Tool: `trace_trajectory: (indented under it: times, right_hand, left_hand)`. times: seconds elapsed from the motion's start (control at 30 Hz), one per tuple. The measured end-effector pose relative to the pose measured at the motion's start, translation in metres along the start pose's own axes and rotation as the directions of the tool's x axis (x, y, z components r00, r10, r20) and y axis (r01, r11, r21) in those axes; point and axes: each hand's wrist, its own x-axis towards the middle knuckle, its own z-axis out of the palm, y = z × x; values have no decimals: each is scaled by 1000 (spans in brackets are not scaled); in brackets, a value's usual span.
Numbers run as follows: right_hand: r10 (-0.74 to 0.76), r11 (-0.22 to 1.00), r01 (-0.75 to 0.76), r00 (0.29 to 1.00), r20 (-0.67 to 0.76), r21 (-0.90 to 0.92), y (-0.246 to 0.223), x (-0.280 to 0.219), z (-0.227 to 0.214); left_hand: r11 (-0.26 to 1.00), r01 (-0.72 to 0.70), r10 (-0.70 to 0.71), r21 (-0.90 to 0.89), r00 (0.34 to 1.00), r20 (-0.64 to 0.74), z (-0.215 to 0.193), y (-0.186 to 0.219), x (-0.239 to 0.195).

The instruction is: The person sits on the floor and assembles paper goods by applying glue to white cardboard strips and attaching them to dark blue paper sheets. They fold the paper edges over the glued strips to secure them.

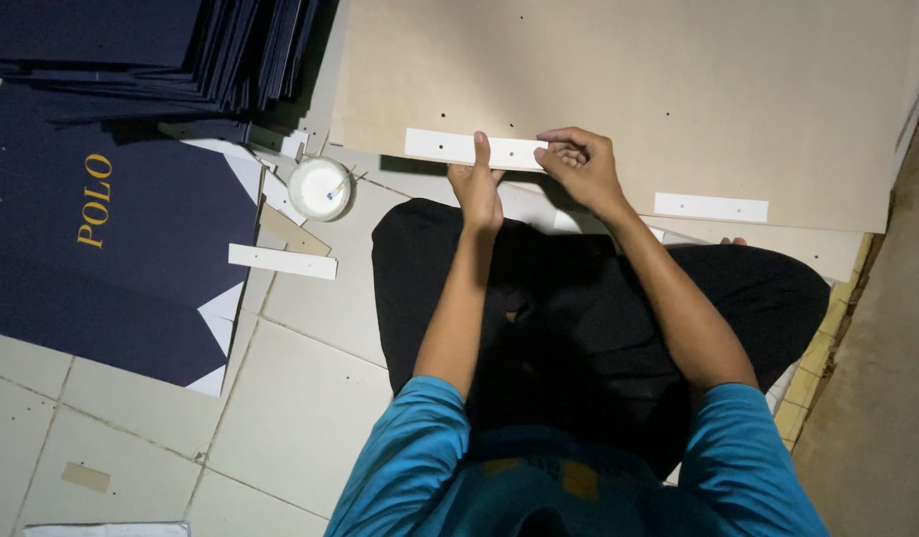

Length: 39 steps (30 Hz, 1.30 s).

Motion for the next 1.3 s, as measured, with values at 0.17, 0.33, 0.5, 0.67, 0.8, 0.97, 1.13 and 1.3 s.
trace_trajectory:
  times: [0.17, 0.33, 0.5, 0.67, 0.8, 0.97, 1.13, 1.3]
  right_hand:
    - [10, 1000, -10, 999, 36, 18, -1, -2, 0]
    - [0, 1000, -1, 998, 65, 15, 1, -1, -1]
    - [0, 1000, 1, 996, 86, -9, 18, 5, -2]
    - [28, 1000, -28, 997, 68, 0, -8, -4, 0]
    - [54, 999, -54, 997, 55, -6, -17, -3, 0]
    - [53, 999, -53, 997, 50, 7, -2, 5, -1]
    - [-39, 996, 41, 999, 27, -82, 13, 5, -3]
    - [-56, 991, 60, 998, 31, -117, 11, 4, -1]
  left_hand:
    - [998, -31, 32, 51, 999, -10, -12, -21, 13]
    - [993, -65, 63, 103, 998, 16, -16, -27, 16]
    - [979, -86, 79, 183, 996, 43, -23, -44, 24]
    - [942, -159, 138, 294, 986, 88, -36, -62, 38]
    - [917, -179, 160, 358, 984, 83, -31, -54, 31]
    - [922, -194, 169, 334, 980, 102, -34, -70, 37]
    - [954, -130, 111, 271, 990, 85, -19, -44, 19]
    - [993, 36, -32, 112, 999, -36, 9, 18, -7]
